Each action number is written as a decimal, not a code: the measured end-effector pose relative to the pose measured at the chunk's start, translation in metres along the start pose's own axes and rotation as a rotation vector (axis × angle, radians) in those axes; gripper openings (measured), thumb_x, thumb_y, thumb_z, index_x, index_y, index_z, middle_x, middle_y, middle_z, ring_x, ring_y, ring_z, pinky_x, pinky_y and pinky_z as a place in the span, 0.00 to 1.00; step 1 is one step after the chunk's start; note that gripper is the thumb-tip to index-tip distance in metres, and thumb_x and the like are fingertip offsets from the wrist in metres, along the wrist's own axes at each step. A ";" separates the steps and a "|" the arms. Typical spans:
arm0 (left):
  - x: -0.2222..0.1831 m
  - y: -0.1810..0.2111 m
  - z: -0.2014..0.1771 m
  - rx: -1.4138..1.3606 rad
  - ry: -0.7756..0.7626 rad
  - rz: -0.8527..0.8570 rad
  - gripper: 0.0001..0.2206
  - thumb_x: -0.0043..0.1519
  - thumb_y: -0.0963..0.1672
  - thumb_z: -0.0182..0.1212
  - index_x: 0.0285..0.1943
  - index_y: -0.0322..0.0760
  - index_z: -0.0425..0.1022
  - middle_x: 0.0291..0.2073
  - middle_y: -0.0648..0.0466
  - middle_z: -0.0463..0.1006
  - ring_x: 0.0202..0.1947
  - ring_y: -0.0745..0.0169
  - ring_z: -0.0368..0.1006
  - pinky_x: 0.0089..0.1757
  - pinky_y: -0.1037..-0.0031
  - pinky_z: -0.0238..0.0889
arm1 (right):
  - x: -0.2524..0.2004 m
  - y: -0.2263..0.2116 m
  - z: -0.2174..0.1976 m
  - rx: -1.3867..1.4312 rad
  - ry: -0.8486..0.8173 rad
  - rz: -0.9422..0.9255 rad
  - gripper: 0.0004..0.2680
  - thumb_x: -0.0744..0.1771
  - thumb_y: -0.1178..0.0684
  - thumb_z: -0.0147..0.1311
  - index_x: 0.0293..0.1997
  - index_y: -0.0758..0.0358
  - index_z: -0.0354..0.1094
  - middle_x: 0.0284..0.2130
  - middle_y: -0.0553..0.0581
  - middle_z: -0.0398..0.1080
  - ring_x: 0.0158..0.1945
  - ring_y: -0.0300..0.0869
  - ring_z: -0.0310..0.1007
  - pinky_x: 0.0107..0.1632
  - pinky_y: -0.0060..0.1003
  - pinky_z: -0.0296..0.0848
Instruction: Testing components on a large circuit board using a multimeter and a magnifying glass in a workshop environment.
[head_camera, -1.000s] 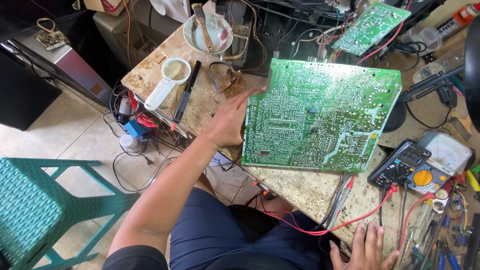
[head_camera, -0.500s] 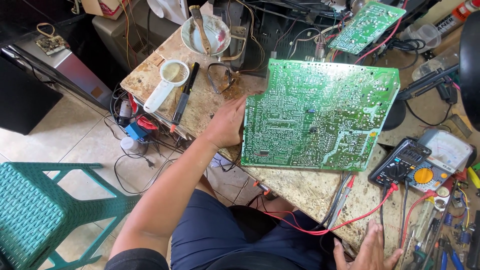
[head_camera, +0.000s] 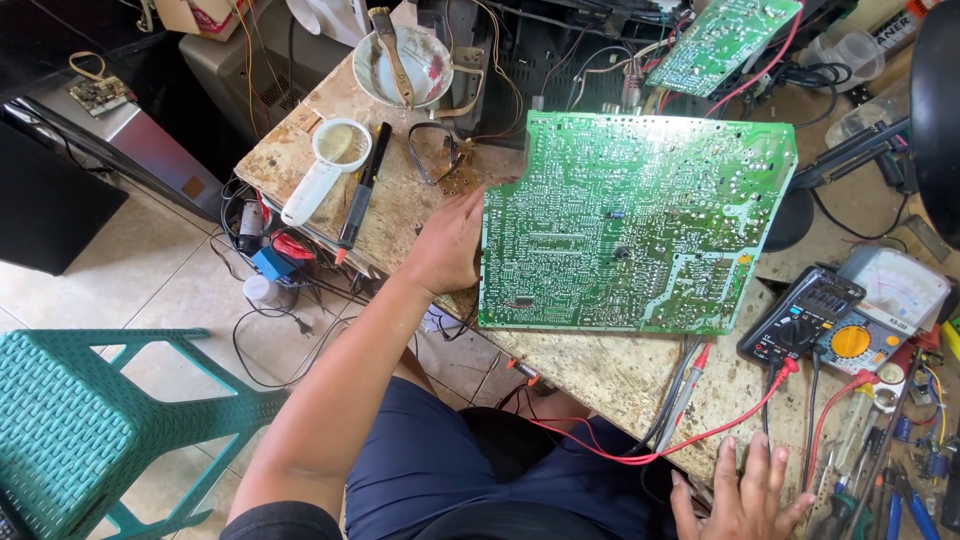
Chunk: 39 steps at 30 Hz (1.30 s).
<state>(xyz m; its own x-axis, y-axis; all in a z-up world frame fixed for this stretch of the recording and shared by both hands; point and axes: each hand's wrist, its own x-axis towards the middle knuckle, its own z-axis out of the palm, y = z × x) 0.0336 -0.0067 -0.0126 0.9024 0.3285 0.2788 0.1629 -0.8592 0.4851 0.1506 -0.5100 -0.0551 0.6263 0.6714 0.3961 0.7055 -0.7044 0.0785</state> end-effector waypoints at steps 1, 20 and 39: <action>0.000 0.000 0.001 0.015 0.012 0.012 0.50 0.51 0.52 0.77 0.77 0.26 0.48 0.72 0.32 0.60 0.70 0.34 0.60 0.68 0.50 0.50 | 0.000 -0.002 -0.001 0.005 0.009 -0.015 0.31 0.63 0.37 0.54 0.71 0.69 0.67 0.73 0.74 0.65 0.77 0.68 0.63 0.78 0.80 0.39; 0.001 0.009 -0.006 0.020 0.037 0.000 0.46 0.49 0.44 0.76 0.76 0.26 0.51 0.69 0.32 0.64 0.66 0.34 0.65 0.67 0.52 0.53 | 0.011 -0.011 -0.013 0.039 -0.194 0.076 0.37 0.63 0.33 0.44 0.80 0.66 0.46 0.75 0.63 0.53 0.77 0.50 0.50 0.76 0.75 0.29; 0.010 0.009 -0.001 0.090 0.190 0.002 0.34 0.49 0.32 0.61 0.69 0.21 0.58 0.57 0.36 0.72 0.54 0.41 0.70 0.55 0.58 0.67 | 0.019 -0.023 -0.036 0.075 -0.107 -0.042 0.35 0.63 0.40 0.53 0.76 0.75 0.47 0.72 0.72 0.59 0.76 0.61 0.56 0.71 0.81 0.40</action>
<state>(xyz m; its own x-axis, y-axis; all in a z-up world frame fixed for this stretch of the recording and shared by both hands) 0.0437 -0.0105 -0.0044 0.8128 0.3875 0.4350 0.2037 -0.8886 0.4109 0.1345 -0.4894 -0.0160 0.6245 0.7239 0.2933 0.7523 -0.6584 0.0232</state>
